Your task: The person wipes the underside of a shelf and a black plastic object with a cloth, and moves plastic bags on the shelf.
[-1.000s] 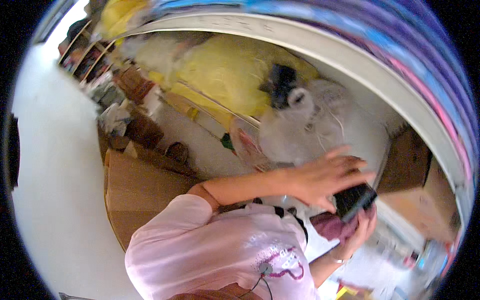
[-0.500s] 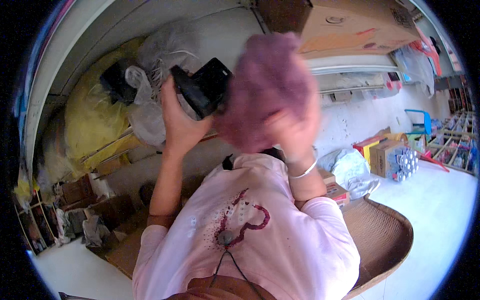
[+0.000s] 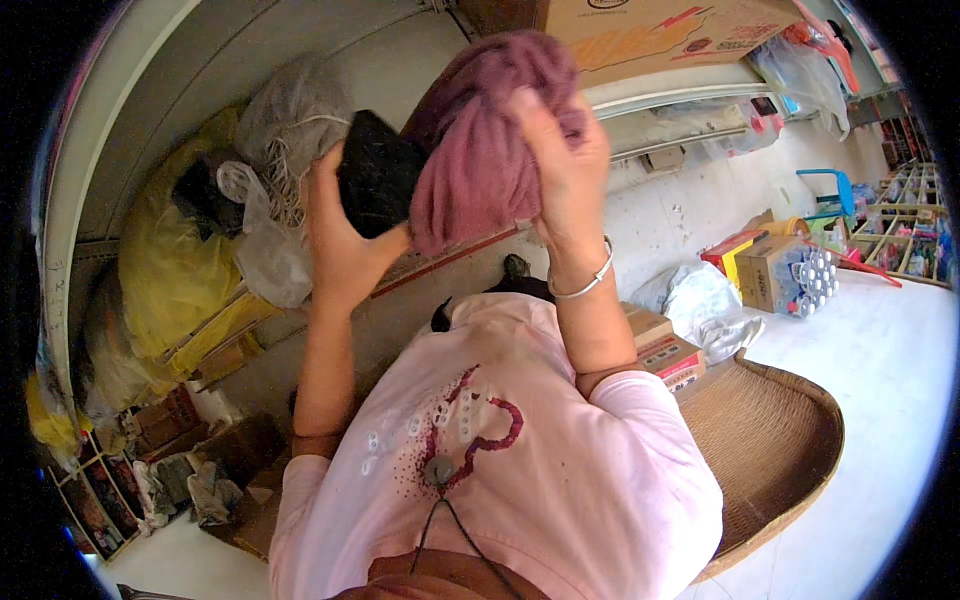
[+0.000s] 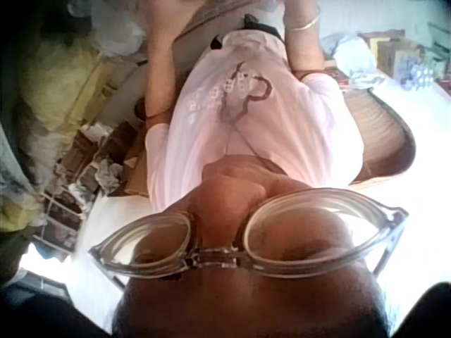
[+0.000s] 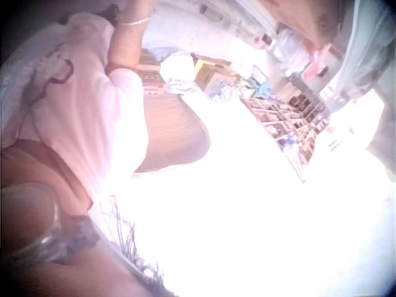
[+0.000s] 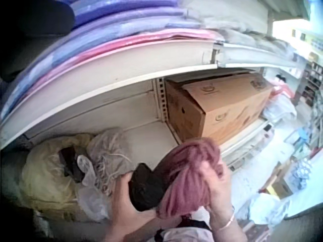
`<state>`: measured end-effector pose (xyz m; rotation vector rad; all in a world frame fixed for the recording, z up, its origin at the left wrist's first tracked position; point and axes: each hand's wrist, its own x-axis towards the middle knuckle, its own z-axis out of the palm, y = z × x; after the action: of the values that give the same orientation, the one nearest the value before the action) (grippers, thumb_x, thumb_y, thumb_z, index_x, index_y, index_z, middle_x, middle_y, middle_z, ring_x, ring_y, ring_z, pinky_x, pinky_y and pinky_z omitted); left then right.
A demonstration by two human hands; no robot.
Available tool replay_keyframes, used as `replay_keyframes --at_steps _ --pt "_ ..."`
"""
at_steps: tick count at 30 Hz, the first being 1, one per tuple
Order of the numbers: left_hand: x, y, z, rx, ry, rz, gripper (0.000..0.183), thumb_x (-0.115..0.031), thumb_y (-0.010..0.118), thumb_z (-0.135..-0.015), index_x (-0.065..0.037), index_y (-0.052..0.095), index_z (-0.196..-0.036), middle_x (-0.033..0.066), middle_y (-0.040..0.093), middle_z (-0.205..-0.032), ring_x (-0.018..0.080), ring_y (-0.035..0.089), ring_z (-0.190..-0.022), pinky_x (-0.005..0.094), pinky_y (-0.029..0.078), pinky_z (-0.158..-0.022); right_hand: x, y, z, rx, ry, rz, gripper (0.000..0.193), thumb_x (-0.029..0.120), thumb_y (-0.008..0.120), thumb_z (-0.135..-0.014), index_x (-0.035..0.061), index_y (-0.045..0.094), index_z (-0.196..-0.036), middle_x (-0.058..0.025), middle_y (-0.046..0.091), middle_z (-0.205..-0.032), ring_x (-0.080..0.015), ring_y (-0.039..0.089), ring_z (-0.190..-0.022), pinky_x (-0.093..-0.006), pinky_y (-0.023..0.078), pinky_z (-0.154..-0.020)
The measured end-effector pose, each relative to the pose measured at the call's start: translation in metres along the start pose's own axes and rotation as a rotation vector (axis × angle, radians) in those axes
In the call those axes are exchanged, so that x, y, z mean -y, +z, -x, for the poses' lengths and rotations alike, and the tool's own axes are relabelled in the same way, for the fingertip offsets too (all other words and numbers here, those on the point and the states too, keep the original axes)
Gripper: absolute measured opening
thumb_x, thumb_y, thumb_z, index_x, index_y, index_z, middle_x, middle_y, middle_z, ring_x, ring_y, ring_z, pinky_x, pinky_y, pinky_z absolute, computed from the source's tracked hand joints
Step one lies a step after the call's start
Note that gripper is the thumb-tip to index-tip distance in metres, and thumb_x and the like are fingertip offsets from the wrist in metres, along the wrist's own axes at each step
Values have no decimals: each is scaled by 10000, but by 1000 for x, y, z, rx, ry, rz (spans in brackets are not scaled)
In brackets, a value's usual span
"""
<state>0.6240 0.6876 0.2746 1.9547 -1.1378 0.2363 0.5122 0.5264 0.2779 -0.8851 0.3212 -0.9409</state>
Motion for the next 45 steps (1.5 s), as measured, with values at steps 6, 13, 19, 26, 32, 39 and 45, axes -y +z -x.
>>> replay_keyframes --at_steps 6,13,19,26,32,39,45 --pt "19 -1 11 78 -678 1168 626 -518 554 -890 -29 444 -1264 104 554 -1204 211 576 -1016 335 482 -857 13 0 -1 -159 -260 34 382 152 646 -889 -26 531 -1207 -91 620 -1108 -154 596 -981 -306 470 -889" --pt "-2 25 -1 -53 -669 1093 621 -516 493 -941 -6 427 -1289 86 527 -1153 160 514 -1021 285 412 -911 -2 13 19 362 -678 856 439 141 731 -671 69 664 -1098 -105 601 -993 -272 575 -853 -346 464 -757" --pt "-2 14 -21 -143 -519 795 668 -461 587 -913 39 384 -1306 115 505 -1153 177 481 -1057 287 377 -939 0 18 29 608 -798 1054 474 208 730 -609 152 692 -1078 -65 575 -951 -253 561 -781 -350 463 -677" --pt "0 -1 -17 -87 -296 612 708 -414 692 -844 31 378 -1297 134 457 -1218 200 476 -1082 328 394 -945 -14 14 23 328 -642 969 325 157 708 -716 84 678 -1031 -101 577 -926 -282 566 -808 -350 477 -719" --pt "1 4 -11 -136 -193 308 730 -344 726 -822 45 352 -1313 170 462 -1199 271 484 -1085 375 396 -951 -23 -3 14 79 -153 451 365 163 701 -836 -12 593 -1137 -105 622 -1057 -187 576 -969 -307 445 -867" --pt "-20 -31 -20 347 -90 568 738 -144 708 -811 -5 306 -1414 227 350 -1388 272 535 -1135 332 493 -880 -48 -24 25 85 188 32 371 77 595 -892 -1 516 -1245 -71 612 -1121 -131 574 -1010 -280 456 -894" --pt "5 -5 -9 239 -141 239 924 -186 806 -718 -22 243 -1432 204 335 -1397 245 495 -1145 357 445 -951 -39 -23 22 72 390 -225 328 110 573 -916 2 528 -1222 -72 617 -1120 -146 612 -977 -283 503 -859"
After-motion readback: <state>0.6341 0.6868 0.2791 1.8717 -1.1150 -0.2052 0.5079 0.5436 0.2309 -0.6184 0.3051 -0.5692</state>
